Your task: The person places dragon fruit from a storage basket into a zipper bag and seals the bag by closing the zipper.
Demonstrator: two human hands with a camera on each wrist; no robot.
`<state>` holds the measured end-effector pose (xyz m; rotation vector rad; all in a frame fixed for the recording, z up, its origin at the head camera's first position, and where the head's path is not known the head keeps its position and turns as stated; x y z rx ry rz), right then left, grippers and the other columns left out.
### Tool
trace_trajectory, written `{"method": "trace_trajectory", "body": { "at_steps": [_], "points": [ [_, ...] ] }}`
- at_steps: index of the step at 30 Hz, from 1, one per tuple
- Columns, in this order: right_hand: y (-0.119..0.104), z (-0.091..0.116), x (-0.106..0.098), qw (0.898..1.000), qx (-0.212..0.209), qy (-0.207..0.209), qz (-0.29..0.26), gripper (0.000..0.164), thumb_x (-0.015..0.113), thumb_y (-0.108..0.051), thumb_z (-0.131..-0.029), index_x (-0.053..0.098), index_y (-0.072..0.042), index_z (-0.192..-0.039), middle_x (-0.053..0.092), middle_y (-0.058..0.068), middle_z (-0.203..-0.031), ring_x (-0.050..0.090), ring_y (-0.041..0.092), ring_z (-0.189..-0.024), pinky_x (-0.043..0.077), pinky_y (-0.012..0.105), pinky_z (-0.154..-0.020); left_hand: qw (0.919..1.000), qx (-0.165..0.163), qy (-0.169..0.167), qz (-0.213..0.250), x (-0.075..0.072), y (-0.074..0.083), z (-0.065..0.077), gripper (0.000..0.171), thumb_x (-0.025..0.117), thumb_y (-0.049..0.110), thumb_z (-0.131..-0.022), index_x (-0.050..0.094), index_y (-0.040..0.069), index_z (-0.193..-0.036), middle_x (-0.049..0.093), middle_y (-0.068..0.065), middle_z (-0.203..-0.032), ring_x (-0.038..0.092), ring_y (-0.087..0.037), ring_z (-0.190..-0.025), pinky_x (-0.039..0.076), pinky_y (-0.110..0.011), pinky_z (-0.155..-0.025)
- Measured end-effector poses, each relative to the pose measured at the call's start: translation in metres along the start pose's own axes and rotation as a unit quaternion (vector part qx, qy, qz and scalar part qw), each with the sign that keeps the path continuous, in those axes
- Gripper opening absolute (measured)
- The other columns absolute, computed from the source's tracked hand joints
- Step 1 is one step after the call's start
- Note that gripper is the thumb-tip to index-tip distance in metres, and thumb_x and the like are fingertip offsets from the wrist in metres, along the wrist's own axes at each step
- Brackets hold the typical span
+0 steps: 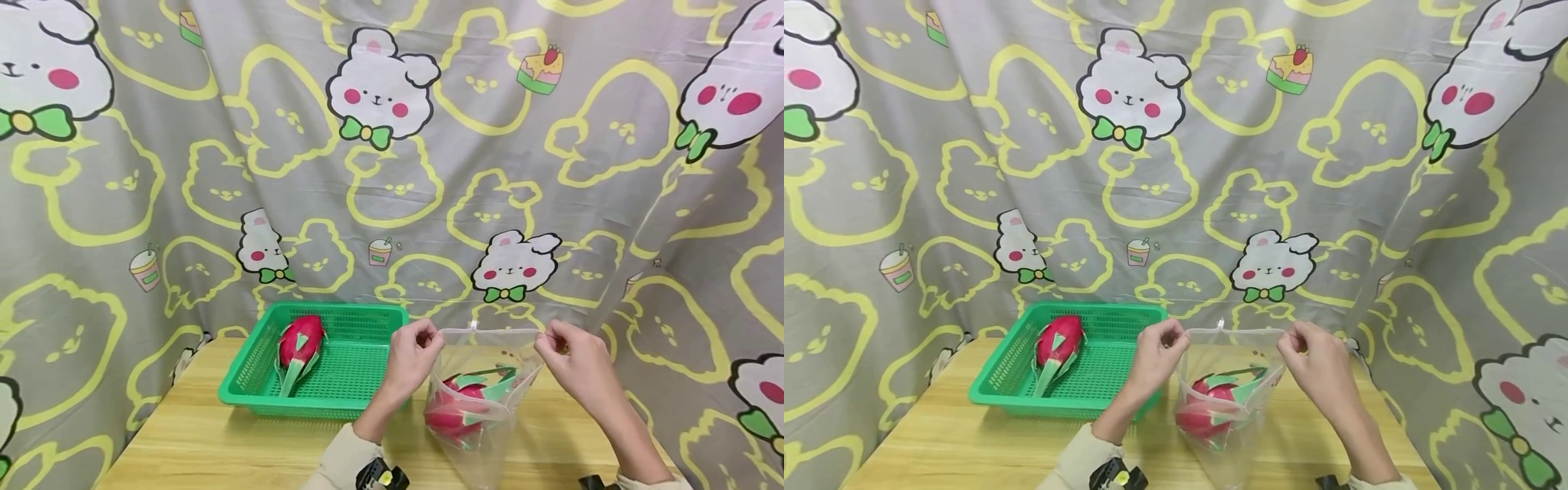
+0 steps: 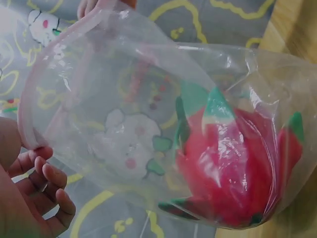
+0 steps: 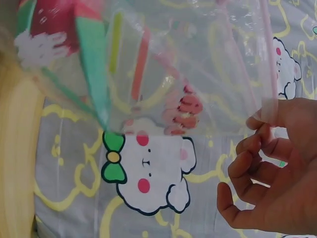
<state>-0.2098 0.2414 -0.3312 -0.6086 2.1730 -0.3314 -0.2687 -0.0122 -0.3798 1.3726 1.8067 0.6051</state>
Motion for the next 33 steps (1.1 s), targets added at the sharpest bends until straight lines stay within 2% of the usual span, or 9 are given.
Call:
{"method": "trace_trajectory", "body": {
  "at_steps": [6,13,15,18,20,22,26,30,33],
  "points": [
    [-0.002,0.000,0.003,0.999,0.021,-0.044,0.017,0.033,0.063,-0.016,-0.098,0.045,-0.016,-0.070,0.038,-0.004,-0.061,0.034,0.012,-0.055,0.026,0.029,-0.054,0.9999,-0.015,0.001,-0.008,0.002,0.000,-0.003,0.029,0.068,0.009,-0.091,0.055,0.014,-0.066,0.046,0.008,-0.059,0.042,-0.005,-0.055,0.035,-0.020,-0.055],
    [0.001,0.017,0.017,0.990,0.068,-0.120,0.038,0.039,0.063,-0.034,-0.101,0.050,-0.014,-0.070,0.043,-0.002,-0.060,0.040,0.015,-0.056,0.031,0.031,-0.056,0.9992,-0.034,0.016,0.016,0.012,-0.005,-0.002,0.028,0.068,0.009,-0.090,0.055,0.014,-0.066,0.049,0.007,-0.060,0.046,-0.006,-0.058,0.037,-0.019,-0.056],
    [0.003,0.023,0.019,0.983,0.090,-0.151,0.048,0.044,0.064,-0.042,-0.100,0.049,-0.014,-0.069,0.042,-0.002,-0.059,0.039,0.015,-0.055,0.031,0.032,-0.055,0.9988,-0.037,0.023,0.021,0.013,-0.005,-0.003,0.028,0.068,0.009,-0.090,0.055,0.013,-0.065,0.049,0.007,-0.060,0.047,-0.007,-0.058,0.037,-0.019,-0.056],
    [0.005,0.034,0.025,0.966,0.123,-0.222,0.043,0.054,0.064,-0.052,-0.098,0.046,-0.016,-0.062,0.036,-0.004,-0.055,0.033,0.013,-0.052,0.028,0.030,-0.050,0.9980,-0.043,0.038,0.027,0.015,-0.005,-0.002,0.030,0.068,0.008,-0.089,0.054,0.013,-0.064,0.047,0.008,-0.058,0.046,-0.006,-0.057,0.036,-0.019,-0.056],
    [0.003,0.041,0.029,0.956,0.128,-0.265,0.021,0.056,0.066,-0.049,-0.098,0.043,-0.017,-0.058,0.032,-0.007,-0.052,0.028,0.011,-0.049,0.026,0.027,-0.047,0.9975,-0.045,0.047,0.028,0.014,-0.005,-0.002,0.031,0.069,0.008,-0.089,0.053,0.014,-0.063,0.046,0.008,-0.057,0.045,-0.006,-0.056,0.036,-0.020,-0.056],
    [0.002,0.044,0.032,0.950,0.122,-0.288,-0.006,0.056,0.066,-0.040,-0.099,0.038,-0.018,-0.055,0.028,-0.009,-0.051,0.023,0.009,-0.048,0.024,0.024,-0.047,0.9971,-0.044,0.055,0.028,0.013,-0.007,-0.002,0.029,0.068,0.006,-0.088,0.054,0.014,-0.063,0.047,0.009,-0.057,0.045,-0.005,-0.056,0.037,-0.020,-0.055],
    [0.001,0.040,0.024,0.958,0.100,-0.268,-0.023,0.050,0.064,-0.023,-0.099,0.037,-0.018,-0.057,0.030,-0.008,-0.051,0.026,0.007,-0.048,0.027,0.024,-0.047,0.9959,-0.038,0.079,0.024,0.007,-0.010,-0.006,0.025,0.065,0.003,-0.085,0.056,0.013,-0.064,0.048,0.008,-0.058,0.045,-0.005,-0.055,0.037,-0.020,-0.054],
    [0.002,0.028,0.006,0.965,0.103,-0.240,-0.023,0.042,0.059,-0.016,-0.097,0.037,-0.016,-0.060,0.030,-0.006,-0.054,0.027,0.008,-0.049,0.028,0.025,-0.049,0.9933,-0.045,0.106,0.011,-0.001,-0.010,-0.008,0.025,0.064,0.003,-0.084,0.055,0.013,-0.064,0.046,0.008,-0.057,0.043,-0.007,-0.055,0.037,-0.022,-0.055],
    [0.001,0.020,-0.004,0.966,0.102,-0.238,-0.013,0.039,0.056,-0.014,-0.094,0.037,-0.016,-0.061,0.028,-0.006,-0.055,0.025,0.009,-0.050,0.026,0.025,-0.050,0.9946,-0.048,0.092,0.001,-0.002,-0.008,-0.010,0.024,0.064,0.005,-0.085,0.055,0.014,-0.065,0.044,0.008,-0.057,0.043,-0.008,-0.055,0.036,-0.023,-0.056]
  ]
}}
Point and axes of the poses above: each hand's wrist, its own z-axis away from the middle knuckle, its own x-axis out of the palm, y = z × x, the point moved 2 cm from there along -z, towards the middle knuckle
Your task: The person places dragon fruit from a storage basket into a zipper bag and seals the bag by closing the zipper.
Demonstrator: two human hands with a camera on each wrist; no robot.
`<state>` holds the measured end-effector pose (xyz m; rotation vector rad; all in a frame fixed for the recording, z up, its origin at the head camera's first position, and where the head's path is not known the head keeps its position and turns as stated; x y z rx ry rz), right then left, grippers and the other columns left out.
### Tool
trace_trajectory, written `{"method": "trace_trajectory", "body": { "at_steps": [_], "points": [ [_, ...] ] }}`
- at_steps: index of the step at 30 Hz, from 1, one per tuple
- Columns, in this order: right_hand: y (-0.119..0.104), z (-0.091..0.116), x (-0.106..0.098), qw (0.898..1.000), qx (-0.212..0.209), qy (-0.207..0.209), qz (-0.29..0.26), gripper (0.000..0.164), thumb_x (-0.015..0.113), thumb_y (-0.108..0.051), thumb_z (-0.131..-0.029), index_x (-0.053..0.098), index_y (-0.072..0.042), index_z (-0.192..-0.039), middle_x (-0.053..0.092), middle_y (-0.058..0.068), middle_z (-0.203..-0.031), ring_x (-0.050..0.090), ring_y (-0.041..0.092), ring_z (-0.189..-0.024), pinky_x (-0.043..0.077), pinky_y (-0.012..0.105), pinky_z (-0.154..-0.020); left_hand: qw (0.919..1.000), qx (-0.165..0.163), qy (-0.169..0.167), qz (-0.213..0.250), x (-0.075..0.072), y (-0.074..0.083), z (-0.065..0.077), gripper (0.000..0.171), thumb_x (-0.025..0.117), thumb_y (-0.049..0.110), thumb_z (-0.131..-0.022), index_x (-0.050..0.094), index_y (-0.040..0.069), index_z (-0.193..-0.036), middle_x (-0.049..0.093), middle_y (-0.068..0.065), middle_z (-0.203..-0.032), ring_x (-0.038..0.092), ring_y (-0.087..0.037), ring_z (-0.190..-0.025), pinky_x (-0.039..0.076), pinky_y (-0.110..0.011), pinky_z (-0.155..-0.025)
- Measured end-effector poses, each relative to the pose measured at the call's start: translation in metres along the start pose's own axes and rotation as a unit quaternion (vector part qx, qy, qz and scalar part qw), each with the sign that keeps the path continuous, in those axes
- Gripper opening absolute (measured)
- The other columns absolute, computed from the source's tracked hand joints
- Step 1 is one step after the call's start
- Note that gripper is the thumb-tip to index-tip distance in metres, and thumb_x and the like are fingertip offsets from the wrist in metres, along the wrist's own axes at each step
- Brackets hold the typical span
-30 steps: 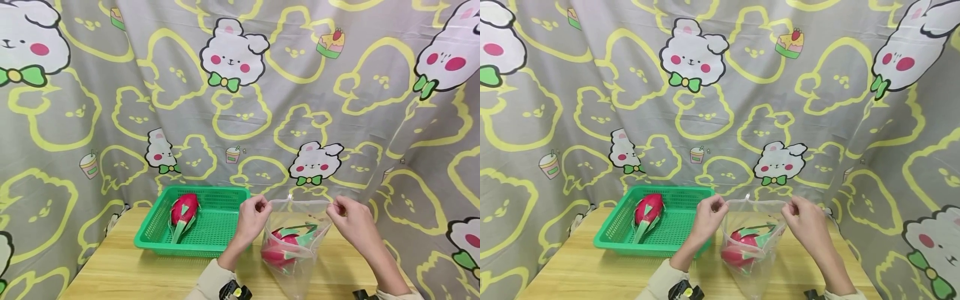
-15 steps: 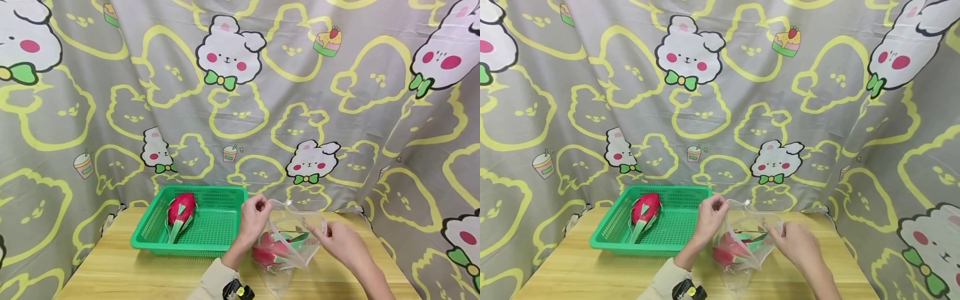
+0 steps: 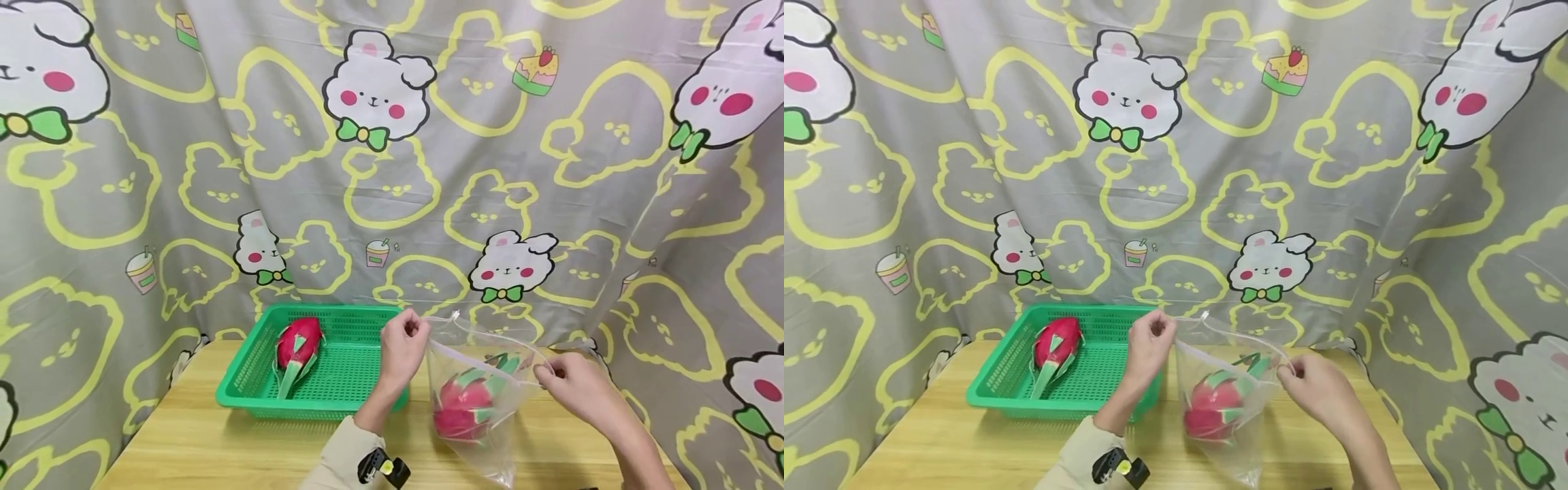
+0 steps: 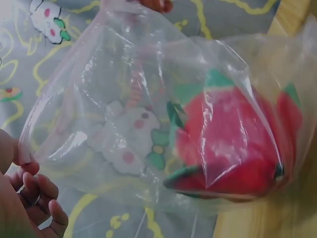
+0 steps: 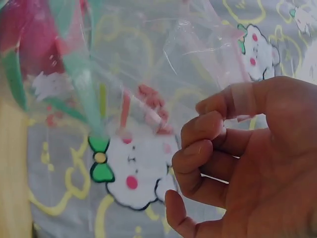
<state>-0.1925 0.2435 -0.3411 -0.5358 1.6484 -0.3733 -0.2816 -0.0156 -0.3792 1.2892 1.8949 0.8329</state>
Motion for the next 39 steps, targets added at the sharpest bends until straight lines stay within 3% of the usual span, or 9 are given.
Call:
{"method": "trace_trajectory", "body": {
  "at_steps": [8,12,17,21,25,27,31,34,39],
  "points": [
    [-0.013,-0.008,-0.004,1.000,0.000,0.006,-0.015,0.037,0.054,-0.016,-0.094,0.038,-0.017,-0.061,0.028,-0.007,-0.054,0.025,0.010,-0.049,0.026,0.026,-0.048,0.9990,-0.009,-0.042,-0.014,0.006,0.005,0.002,0.025,0.065,0.008,-0.087,0.055,0.015,-0.065,0.046,0.008,-0.058,0.044,-0.007,-0.056,0.037,-0.023,-0.056],
    [-0.012,-0.005,0.002,0.999,-0.010,-0.031,-0.014,0.038,0.058,-0.016,-0.094,0.042,-0.018,-0.060,0.031,-0.008,-0.053,0.027,0.009,-0.048,0.026,0.024,-0.047,0.9975,0.001,-0.068,-0.021,0.008,0.005,0.004,0.027,0.068,0.009,-0.091,0.056,0.014,-0.067,0.046,0.008,-0.060,0.043,-0.006,-0.057,0.037,-0.022,-0.057],
    [-0.009,0.001,0.002,0.998,0.001,-0.042,0.037,0.044,0.065,-0.026,-0.095,0.041,-0.017,-0.059,0.034,-0.006,-0.054,0.031,0.011,-0.049,0.028,0.026,-0.048,0.9952,0.018,-0.095,-0.014,0.011,0.006,0.003,0.025,0.069,0.011,-0.093,0.057,0.013,-0.071,0.047,0.007,-0.062,0.043,-0.006,-0.057,0.037,-0.021,-0.056],
    [-0.013,0.000,-0.007,0.992,0.016,0.021,0.121,0.034,0.074,-0.039,-0.092,0.060,-0.008,-0.087,0.059,0.005,-0.074,0.054,0.025,-0.064,0.041,0.040,-0.052,0.9929,0.033,-0.114,-0.001,0.011,0.007,0.002,0.026,0.069,0.014,-0.096,0.058,0.013,-0.072,0.048,0.007,-0.063,0.045,-0.006,-0.058,0.038,-0.020,-0.056],
    [-0.022,-0.012,-0.008,0.985,-0.018,0.050,0.164,0.048,0.080,-0.040,-0.088,0.062,-0.006,-0.117,0.064,0.017,-0.103,0.060,0.038,-0.085,0.048,0.051,-0.061,0.9892,0.042,-0.141,0.004,0.011,0.006,0.000,0.026,0.070,0.016,-0.098,0.060,0.012,-0.074,0.052,0.005,-0.066,0.049,-0.007,-0.062,0.042,-0.020,-0.059],
    [-0.025,-0.019,-0.006,0.982,-0.039,0.056,0.177,0.041,0.080,-0.036,-0.088,0.064,-0.008,-0.114,0.064,0.017,-0.104,0.059,0.039,-0.087,0.047,0.053,-0.063,0.9869,0.046,-0.154,0.004,0.011,0.007,-0.001,0.024,0.070,0.017,-0.098,0.063,0.011,-0.076,0.056,0.004,-0.068,0.052,-0.007,-0.064,0.045,-0.020,-0.061],
    [-0.025,-0.026,-0.004,0.980,-0.048,0.053,0.188,0.017,0.073,-0.024,-0.093,0.062,-0.012,-0.087,0.060,0.007,-0.078,0.054,0.027,-0.065,0.040,0.042,-0.052,0.9824,0.052,-0.179,-0.004,0.011,0.008,-0.004,0.021,0.070,0.018,-0.099,0.067,0.010,-0.080,0.059,0.003,-0.070,0.054,-0.008,-0.066,0.047,-0.021,-0.062],
    [-0.023,-0.026,-0.003,0.983,-0.047,0.056,0.169,0.029,0.063,-0.015,-0.096,0.050,-0.015,-0.070,0.043,-0.001,-0.059,0.037,0.017,-0.051,0.027,0.033,-0.047,0.9800,0.048,-0.192,-0.020,0.010,0.009,-0.006,0.022,0.070,0.021,-0.099,0.067,0.011,-0.080,0.058,0.004,-0.069,0.052,-0.008,-0.065,0.045,-0.022,-0.061],
    [-0.027,-0.025,-0.005,0.989,-0.027,0.082,0.118,0.030,0.052,-0.012,-0.086,0.036,-0.017,-0.061,0.027,-0.004,-0.055,0.023,0.014,-0.052,0.019,0.029,-0.048,0.9767,0.033,-0.199,-0.072,0.003,0.011,-0.003,0.017,0.072,0.026,-0.098,0.066,0.015,-0.086,0.058,0.006,-0.073,0.052,-0.008,-0.067,0.044,-0.023,-0.061]
  ]
}}
Point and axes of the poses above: each hand's wrist, its own z-axis away from the middle knuckle, its own x-axis out of the palm, y = z × x, the point moved 2 cm from there along -z, towards the middle knuckle
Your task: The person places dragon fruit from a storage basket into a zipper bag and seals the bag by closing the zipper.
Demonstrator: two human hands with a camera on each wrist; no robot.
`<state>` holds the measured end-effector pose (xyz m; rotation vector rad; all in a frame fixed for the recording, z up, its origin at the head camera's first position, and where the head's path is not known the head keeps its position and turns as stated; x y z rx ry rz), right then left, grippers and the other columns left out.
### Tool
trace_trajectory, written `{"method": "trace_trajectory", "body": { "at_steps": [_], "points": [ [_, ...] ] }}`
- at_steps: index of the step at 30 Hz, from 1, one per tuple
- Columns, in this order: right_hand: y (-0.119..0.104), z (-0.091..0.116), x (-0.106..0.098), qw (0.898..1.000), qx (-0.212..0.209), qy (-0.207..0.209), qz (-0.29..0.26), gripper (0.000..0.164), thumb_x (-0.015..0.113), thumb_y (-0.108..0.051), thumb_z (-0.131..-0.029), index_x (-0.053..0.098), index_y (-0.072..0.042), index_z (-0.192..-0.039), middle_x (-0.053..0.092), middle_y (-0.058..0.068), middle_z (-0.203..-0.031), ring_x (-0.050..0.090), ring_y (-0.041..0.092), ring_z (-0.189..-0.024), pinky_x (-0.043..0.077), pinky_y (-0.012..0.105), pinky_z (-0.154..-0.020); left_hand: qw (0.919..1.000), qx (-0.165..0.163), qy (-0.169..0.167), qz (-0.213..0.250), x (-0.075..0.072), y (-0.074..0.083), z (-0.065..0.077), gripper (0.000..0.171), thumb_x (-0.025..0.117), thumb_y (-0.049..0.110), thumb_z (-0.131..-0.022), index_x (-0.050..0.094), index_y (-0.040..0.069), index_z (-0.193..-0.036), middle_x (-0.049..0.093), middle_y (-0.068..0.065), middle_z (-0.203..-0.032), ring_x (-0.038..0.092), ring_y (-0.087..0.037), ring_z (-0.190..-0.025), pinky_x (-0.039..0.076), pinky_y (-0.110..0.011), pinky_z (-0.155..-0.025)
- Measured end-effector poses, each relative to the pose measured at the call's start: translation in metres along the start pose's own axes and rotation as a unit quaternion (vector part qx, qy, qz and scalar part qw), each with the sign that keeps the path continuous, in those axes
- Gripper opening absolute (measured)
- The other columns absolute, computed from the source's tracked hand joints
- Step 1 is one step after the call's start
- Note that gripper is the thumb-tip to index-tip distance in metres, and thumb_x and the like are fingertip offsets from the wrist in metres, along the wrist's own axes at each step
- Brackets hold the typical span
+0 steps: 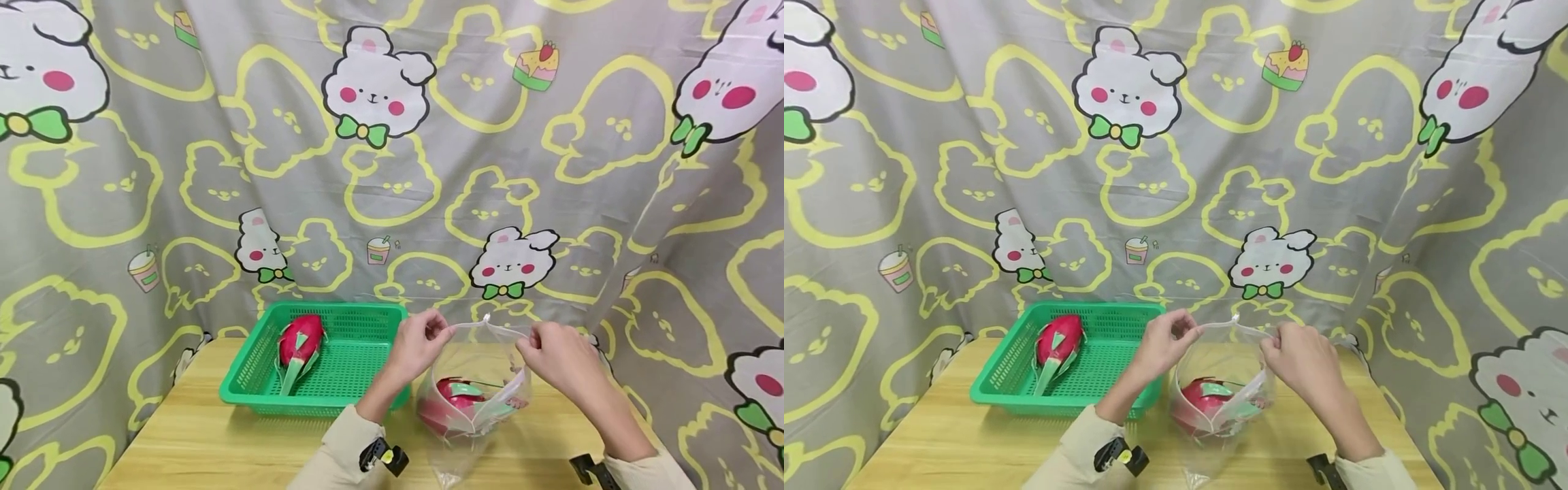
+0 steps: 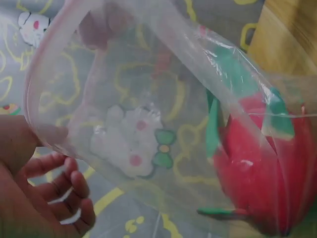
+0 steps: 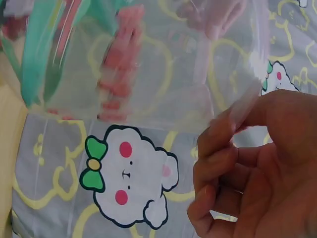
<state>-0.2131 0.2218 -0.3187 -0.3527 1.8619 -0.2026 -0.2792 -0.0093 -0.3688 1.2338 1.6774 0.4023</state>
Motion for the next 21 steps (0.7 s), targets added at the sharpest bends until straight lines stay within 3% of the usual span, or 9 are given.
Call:
{"method": "trace_trajectory", "body": {
  "at_steps": [3,5,7,9,11,14,17,18,21],
  "points": [
    [-0.001,0.003,-0.003,1.000,0.013,-0.024,-0.008,0.029,0.054,-0.015,-0.083,0.036,-0.017,-0.059,0.028,-0.005,-0.054,0.025,0.013,-0.052,0.021,0.030,-0.049,0.9972,-0.021,-0.029,-0.066,-0.008,0.006,0.012,0.022,0.074,0.032,-0.095,0.063,0.014,-0.095,0.057,0.004,-0.080,0.050,-0.010,-0.069,0.043,-0.025,-0.060],
    [-0.001,0.006,-0.004,0.999,0.017,-0.048,-0.010,0.029,0.054,-0.016,-0.082,0.037,-0.017,-0.059,0.028,-0.006,-0.054,0.025,0.013,-0.052,0.022,0.030,-0.049,0.9908,-0.026,-0.058,-0.119,-0.015,0.013,0.022,0.023,0.074,0.032,-0.093,0.060,0.013,-0.093,0.055,0.003,-0.079,0.047,-0.011,-0.067,0.041,-0.026,-0.057],
    [-0.001,0.009,-0.007,0.998,0.015,-0.062,-0.009,0.028,0.056,-0.018,-0.083,0.039,-0.017,-0.061,0.030,-0.006,-0.054,0.027,0.013,-0.052,0.023,0.031,-0.049,0.9836,-0.013,-0.081,-0.160,-0.022,0.019,0.028,0.023,0.074,0.027,-0.092,0.057,0.013,-0.085,0.053,0.002,-0.076,0.045,-0.011,-0.064,0.039,-0.026,-0.054],
    [-0.001,0.010,-0.010,0.997,0.014,-0.077,-0.004,0.027,0.056,-0.019,-0.084,0.041,-0.016,-0.062,0.031,-0.005,-0.054,0.028,0.013,-0.052,0.023,0.031,-0.049,0.9798,0.013,-0.083,-0.181,-0.025,0.024,0.030,0.027,0.074,0.022,-0.092,0.054,0.016,-0.075,0.051,0.005,-0.072,0.044,-0.009,-0.062,0.038,-0.024,-0.052],
    [-0.002,0.009,-0.012,0.996,0.009,-0.086,0.004,0.025,0.059,-0.022,-0.087,0.046,-0.015,-0.067,0.038,-0.005,-0.057,0.033,0.014,-0.052,0.026,0.031,-0.048,0.9796,0.049,-0.066,-0.183,-0.027,0.026,0.027,0.031,0.074,0.017,-0.093,0.053,0.018,-0.070,0.052,0.005,-0.070,0.044,-0.009,-0.062,0.038,-0.023,-0.052],
    [-0.005,0.005,-0.012,0.996,-0.009,-0.092,0.003,0.020,0.067,-0.030,-0.093,0.059,-0.012,-0.091,0.056,-0.002,-0.071,0.049,0.016,-0.059,0.035,0.035,-0.050,0.9809,0.078,-0.047,-0.172,-0.027,0.023,0.022,0.031,0.077,0.019,-0.094,0.055,0.019,-0.072,0.051,0.007,-0.074,0.045,-0.009,-0.066,0.039,-0.022,-0.056],
    [-0.009,-0.002,-0.007,0.996,-0.047,-0.081,-0.005,0.041,0.074,-0.037,-0.093,0.059,-0.014,-0.122,0.067,0.002,-0.093,0.063,0.022,-0.075,0.046,0.042,-0.056,0.9823,0.083,-0.042,-0.163,-0.028,0.017,0.019,0.031,0.079,0.021,-0.093,0.056,0.019,-0.072,0.051,0.008,-0.074,0.046,-0.009,-0.067,0.040,-0.022,-0.058],
    [-0.011,-0.005,-0.005,0.995,-0.061,-0.077,-0.004,0.042,0.075,-0.037,-0.092,0.059,-0.015,-0.125,0.068,0.003,-0.096,0.065,0.023,-0.080,0.048,0.043,-0.058,0.9827,0.084,-0.041,-0.160,-0.028,0.015,0.018,0.030,0.079,0.022,-0.092,0.057,0.020,-0.072,0.051,0.009,-0.074,0.046,-0.009,-0.067,0.040,-0.023,-0.059],
    [-0.014,-0.009,0.001,0.993,-0.101,-0.061,0.004,0.023,0.072,-0.027,-0.092,0.066,-0.018,-0.113,0.070,0.001,-0.098,0.065,0.023,-0.084,0.048,0.043,-0.059,0.9836,0.092,-0.039,-0.150,-0.028,0.012,0.015,0.029,0.079,0.023,-0.092,0.058,0.020,-0.073,0.052,0.010,-0.074,0.048,-0.010,-0.069,0.041,-0.023,-0.060]
  ]
}}
Point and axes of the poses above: each hand's wrist, its own z-axis away from the middle knuckle, its own x-axis out of the palm, y = z × x, the point moved 2 cm from there along -z, towards the middle knuckle
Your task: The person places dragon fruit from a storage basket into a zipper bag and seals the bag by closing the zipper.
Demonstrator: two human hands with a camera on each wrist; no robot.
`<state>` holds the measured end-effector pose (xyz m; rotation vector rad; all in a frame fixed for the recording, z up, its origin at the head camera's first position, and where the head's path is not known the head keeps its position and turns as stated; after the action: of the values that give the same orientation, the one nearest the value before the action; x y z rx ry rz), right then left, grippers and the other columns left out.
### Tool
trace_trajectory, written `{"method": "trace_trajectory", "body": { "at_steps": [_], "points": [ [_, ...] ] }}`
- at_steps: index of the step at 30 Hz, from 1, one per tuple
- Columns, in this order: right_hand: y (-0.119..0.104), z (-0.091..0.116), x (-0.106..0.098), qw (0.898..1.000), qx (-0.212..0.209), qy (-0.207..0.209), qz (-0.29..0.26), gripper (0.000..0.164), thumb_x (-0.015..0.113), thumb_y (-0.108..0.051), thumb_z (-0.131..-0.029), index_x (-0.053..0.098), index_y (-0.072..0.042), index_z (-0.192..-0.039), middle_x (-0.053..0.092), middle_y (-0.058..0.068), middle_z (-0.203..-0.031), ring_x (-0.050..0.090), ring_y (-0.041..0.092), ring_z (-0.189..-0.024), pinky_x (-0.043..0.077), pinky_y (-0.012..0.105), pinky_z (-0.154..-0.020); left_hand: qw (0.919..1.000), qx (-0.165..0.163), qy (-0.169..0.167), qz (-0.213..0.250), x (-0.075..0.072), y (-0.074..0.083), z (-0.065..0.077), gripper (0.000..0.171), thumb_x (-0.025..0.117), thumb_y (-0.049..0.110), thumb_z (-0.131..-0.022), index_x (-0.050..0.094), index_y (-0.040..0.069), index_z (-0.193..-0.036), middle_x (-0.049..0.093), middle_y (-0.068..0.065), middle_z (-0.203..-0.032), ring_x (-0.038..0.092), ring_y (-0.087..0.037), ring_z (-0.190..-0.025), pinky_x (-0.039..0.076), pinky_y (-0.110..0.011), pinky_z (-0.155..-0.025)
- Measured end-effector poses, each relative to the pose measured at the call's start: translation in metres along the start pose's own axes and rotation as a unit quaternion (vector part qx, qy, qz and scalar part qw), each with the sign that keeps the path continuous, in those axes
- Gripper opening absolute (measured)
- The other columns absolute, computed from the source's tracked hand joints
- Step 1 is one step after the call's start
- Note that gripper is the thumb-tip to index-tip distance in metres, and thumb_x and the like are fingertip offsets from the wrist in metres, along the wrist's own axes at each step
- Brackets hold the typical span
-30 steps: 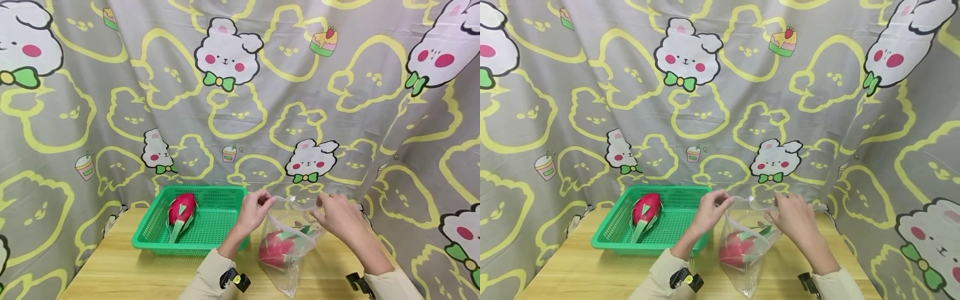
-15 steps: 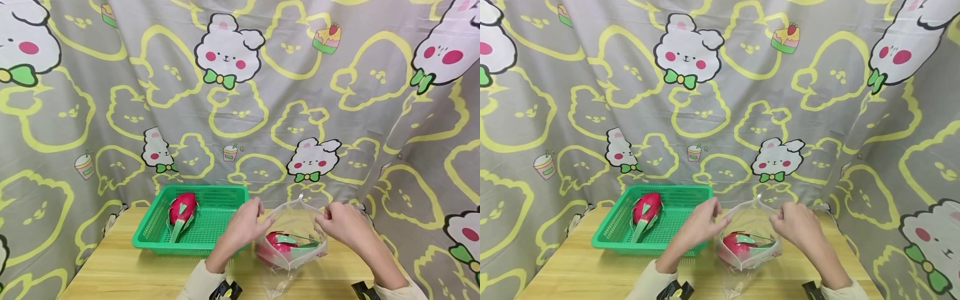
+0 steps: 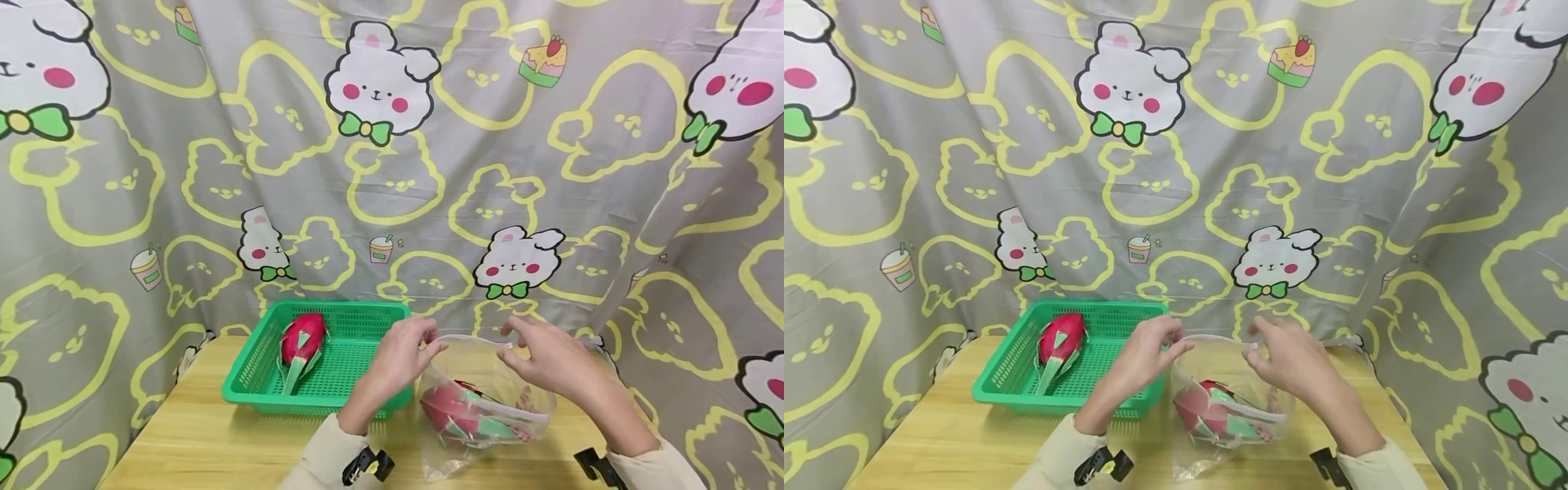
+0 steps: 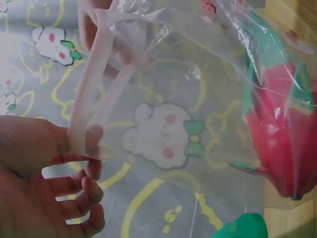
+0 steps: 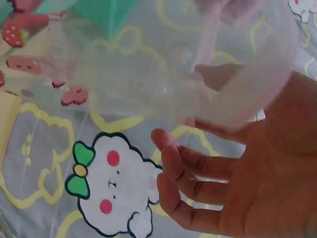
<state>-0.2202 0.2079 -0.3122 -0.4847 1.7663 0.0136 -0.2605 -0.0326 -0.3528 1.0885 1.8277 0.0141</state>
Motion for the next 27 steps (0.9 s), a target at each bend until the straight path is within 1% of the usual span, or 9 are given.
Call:
{"method": "trace_trajectory", "body": {
  "at_steps": [2,3,6,9,12,18,21,25,27],
  "points": [
    [0.000,0.000,0.003,1.000,-0.018,0.017,0.012,0.009,0.070,-0.019,-0.089,0.068,-0.020,-0.098,0.069,-0.002,-0.094,0.062,0.020,-0.081,0.046,0.039,-0.058,0.9999,0.014,0.002,0.009,0.002,0.000,-0.003,0.028,0.079,0.024,-0.092,0.058,0.020,-0.074,0.054,0.010,-0.075,0.051,-0.012,-0.071,0.042,-0.024,-0.063],
    [0.000,0.000,0.004,0.999,-0.024,0.027,0.019,0.007,0.069,-0.015,-0.087,0.067,-0.021,-0.091,0.068,-0.004,-0.091,0.060,0.019,-0.080,0.044,0.037,-0.057,0.9997,0.021,0.001,0.014,0.003,0.001,-0.004,0.027,0.079,0.024,-0.092,0.058,0.020,-0.075,0.054,0.010,-0.075,0.052,-0.012,-0.072,0.042,-0.024,-0.064],
    [0.003,0.001,0.007,0.998,-0.030,0.048,0.035,0.015,0.069,-0.010,-0.084,0.061,-0.021,-0.079,0.061,-0.006,-0.081,0.053,0.017,-0.075,0.040,0.034,-0.056,0.9988,0.038,-0.006,0.030,0.007,0.002,-0.009,0.026,0.078,0.024,-0.092,0.059,0.019,-0.076,0.053,0.009,-0.076,0.052,-0.012,-0.074,0.042,-0.023,-0.067],
    [0.006,0.003,0.008,0.998,-0.020,0.046,0.042,0.023,0.070,-0.009,-0.086,0.055,-0.021,-0.073,0.052,-0.006,-0.073,0.047,0.016,-0.068,0.037,0.033,-0.053,0.9987,0.036,-0.007,0.034,0.011,0.003,-0.013,0.025,0.077,0.024,-0.094,0.060,0.020,-0.077,0.052,0.010,-0.076,0.048,-0.010,-0.072,0.040,-0.022,-0.066],
    [0.010,0.005,0.008,0.998,-0.003,0.042,0.037,0.026,0.069,-0.010,-0.088,0.051,-0.020,-0.071,0.046,-0.005,-0.067,0.041,0.015,-0.061,0.031,0.032,-0.050,0.9994,0.026,-0.005,0.021,0.013,0.004,-0.014,0.024,0.076,0.026,-0.095,0.060,0.020,-0.078,0.053,0.010,-0.078,0.046,-0.008,-0.070,0.039,-0.022,-0.065],
    [0.018,0.005,0.004,0.998,0.026,0.047,0.035,0.028,0.064,-0.013,-0.089,0.047,-0.018,-0.068,0.041,-0.002,-0.061,0.035,0.015,-0.054,0.026,0.032,-0.048,0.9998,0.016,-0.006,-0.015,0.012,0.006,-0.011,0.022,0.076,0.026,-0.094,0.061,0.019,-0.079,0.060,0.006,-0.082,0.051,-0.011,-0.076,0.044,-0.025,-0.068],
    [0.021,0.006,0.003,0.997,0.045,0.053,0.038,0.027,0.059,-0.012,-0.088,0.044,-0.018,-0.067,0.037,-0.003,-0.059,0.031,0.015,-0.054,0.023,0.032,-0.048,0.9991,-0.005,-0.024,-0.035,0.012,0.006,-0.004,0.023,0.076,0.029,-0.093,0.062,0.018,-0.079,0.060,0.006,-0.082,0.052,-0.011,-0.078,0.044,-0.025,-0.068],
    [0.025,0.007,0.002,0.995,0.061,0.065,0.039,0.028,0.053,-0.010,-0.088,0.039,-0.017,-0.064,0.030,-0.004,-0.057,0.024,0.014,-0.054,0.020,0.032,-0.048,0.9957,-0.032,-0.076,-0.041,0.014,0.009,0.004,0.027,0.076,0.035,-0.093,0.062,0.019,-0.075,0.055,0.009,-0.079,0.049,-0.008,-0.072,0.042,-0.022,-0.060],
    [0.026,0.009,0.002,0.995,0.060,0.068,0.039,0.029,0.051,-0.010,-0.088,0.038,-0.018,-0.064,0.028,-0.005,-0.056,0.022,0.013,-0.055,0.019,0.031,-0.049,0.9941,-0.035,-0.095,-0.038,0.016,0.010,0.006,0.028,0.074,0.031,-0.094,0.061,0.020,-0.072,0.055,0.010,-0.076,0.047,-0.006,-0.068,0.041,-0.021,-0.057]
  ]
}}
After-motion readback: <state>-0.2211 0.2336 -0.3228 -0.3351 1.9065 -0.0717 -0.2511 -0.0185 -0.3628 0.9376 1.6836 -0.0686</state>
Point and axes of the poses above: each hand's wrist, its own z-axis away from the middle knuckle, its own x-axis out of the palm, y = z × x, the point moved 2 cm from there along -z, towards the middle knuckle
